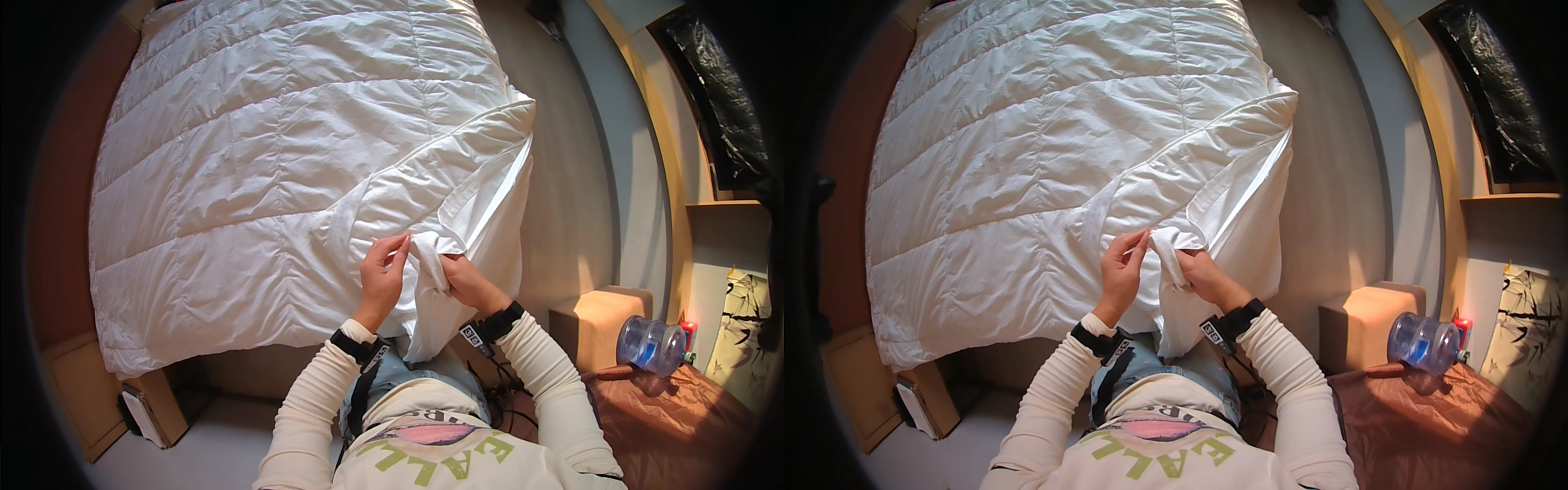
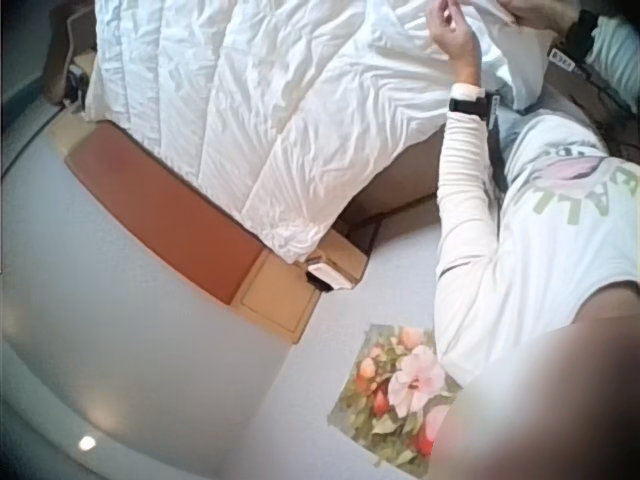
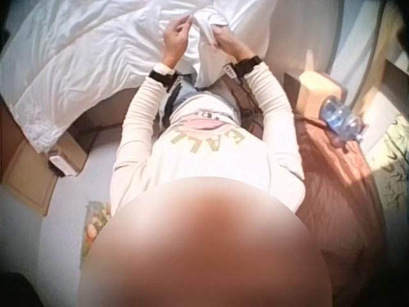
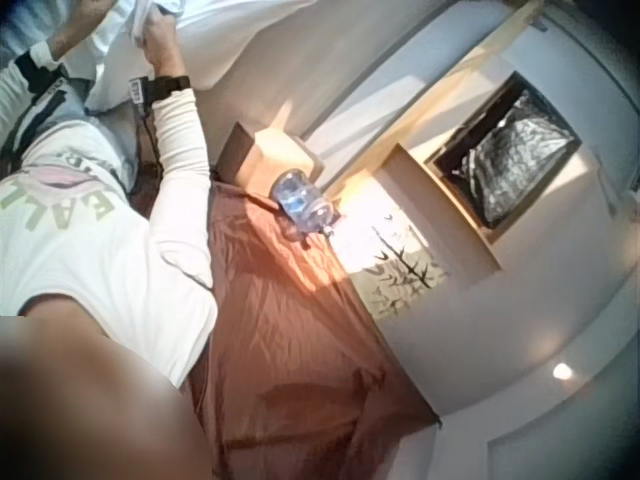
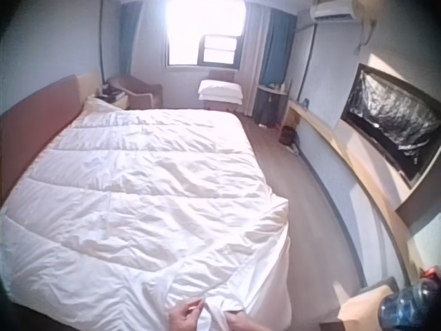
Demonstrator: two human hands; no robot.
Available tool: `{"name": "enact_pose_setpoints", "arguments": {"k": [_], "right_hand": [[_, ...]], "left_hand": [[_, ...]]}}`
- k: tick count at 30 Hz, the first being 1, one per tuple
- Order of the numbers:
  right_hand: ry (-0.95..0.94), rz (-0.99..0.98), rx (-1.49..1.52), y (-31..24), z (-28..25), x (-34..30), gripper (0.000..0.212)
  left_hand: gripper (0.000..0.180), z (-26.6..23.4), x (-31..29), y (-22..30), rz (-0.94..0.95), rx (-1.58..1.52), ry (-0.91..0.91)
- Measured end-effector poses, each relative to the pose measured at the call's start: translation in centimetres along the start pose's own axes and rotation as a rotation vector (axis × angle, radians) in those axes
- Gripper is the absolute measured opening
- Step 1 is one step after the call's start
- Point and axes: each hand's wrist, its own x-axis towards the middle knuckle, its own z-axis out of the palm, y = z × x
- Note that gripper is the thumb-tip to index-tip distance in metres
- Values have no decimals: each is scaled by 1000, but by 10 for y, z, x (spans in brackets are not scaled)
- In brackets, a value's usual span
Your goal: The person spreads a white fitted sheet over a mattress, tucks it around the corners, and smooths it. Then they place a white duvet on top, unfold it, and adjust it across the bed. They briefly move a bag on a nearby table to access the bed and continue smoothing the bedding.
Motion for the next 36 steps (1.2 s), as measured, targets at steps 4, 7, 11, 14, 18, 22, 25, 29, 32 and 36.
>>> {"name": "enact_pose_setpoints", "arguments": {"k": [4,7,11,14,18,22,25,29,32,36], "right_hand": [[83,-289,-155,-5,11,-8,23],[286,-236,-246,-3,19,-12,20],[330,-521,-407,2,20,-10,17],[353,-805,-575,4,14,-9,17],[432,-618,-581,4,7,-16,18],[429,-741,-518,2,4,-17,20],[465,-727,-435,0,2,-14,21],[392,-511,-270,-1,-3,-17,22],[263,-564,-116,-1,-2,-22,26],[249,-492,-8,0,8,-27,26]], "left_hand": [[14,3,5,-5,-33,-29,-30],[15,6,4,-5,-9,30,-64],[16,12,6,-1,23,19,-70],[16,16,6,1,47,102,-81],[17,18,2,-1,-40,-36,-102],[22,23,-1,-4,-180,-137,-221],[26,31,-1,0,15,-14,-192],[28,39,-4,15,152,25,-3],[25,40,-11,24,250,265,172],[25,38,-17,28,111,161,99]]}}
